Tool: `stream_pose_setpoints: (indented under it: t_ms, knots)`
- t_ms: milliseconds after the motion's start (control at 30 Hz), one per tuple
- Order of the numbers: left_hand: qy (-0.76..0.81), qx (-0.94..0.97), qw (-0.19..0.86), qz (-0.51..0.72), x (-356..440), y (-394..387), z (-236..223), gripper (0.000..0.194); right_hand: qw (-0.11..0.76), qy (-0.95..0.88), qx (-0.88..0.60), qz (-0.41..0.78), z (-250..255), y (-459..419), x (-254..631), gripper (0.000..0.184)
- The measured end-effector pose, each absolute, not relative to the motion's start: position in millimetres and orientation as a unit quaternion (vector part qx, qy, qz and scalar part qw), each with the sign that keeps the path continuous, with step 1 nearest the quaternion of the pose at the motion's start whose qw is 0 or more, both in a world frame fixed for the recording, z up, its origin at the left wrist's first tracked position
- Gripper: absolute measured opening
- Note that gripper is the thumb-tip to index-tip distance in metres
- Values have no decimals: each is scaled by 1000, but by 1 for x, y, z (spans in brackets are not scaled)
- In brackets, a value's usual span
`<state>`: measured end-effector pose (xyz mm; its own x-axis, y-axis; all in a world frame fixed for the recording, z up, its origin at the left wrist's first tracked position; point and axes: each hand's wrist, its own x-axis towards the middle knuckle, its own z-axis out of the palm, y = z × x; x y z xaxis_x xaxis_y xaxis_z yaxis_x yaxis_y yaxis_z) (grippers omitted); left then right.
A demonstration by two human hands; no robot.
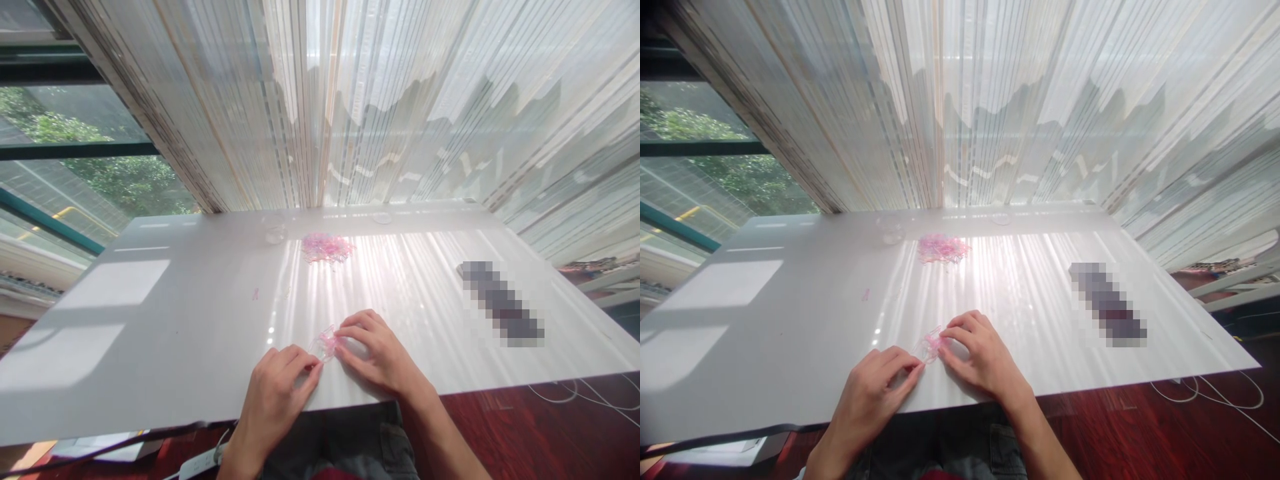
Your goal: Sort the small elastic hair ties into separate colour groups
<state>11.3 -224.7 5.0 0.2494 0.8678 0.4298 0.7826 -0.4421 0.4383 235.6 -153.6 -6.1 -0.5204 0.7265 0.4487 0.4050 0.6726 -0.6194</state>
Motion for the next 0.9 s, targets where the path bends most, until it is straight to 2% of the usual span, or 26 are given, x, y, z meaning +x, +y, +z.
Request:
stream_pose_setpoints:
  t_ms: [300,467,667,900]
  knots:
    - [521,779,121,327,-2,-225,13,21,361,-843,-337,213,-4,-154,235,14]
    - [527,747,127,385,-11,-224,17,17,356,-842,-334,229,-4,-154,236,14]
    - [580,665,41,468,-16,-206,26,13,363,-838,-335,231,-7,-155,236,16]
    - [682,555,-6,477,-19,-175,29,14,368,-836,-333,235,-7,-155,237,14]
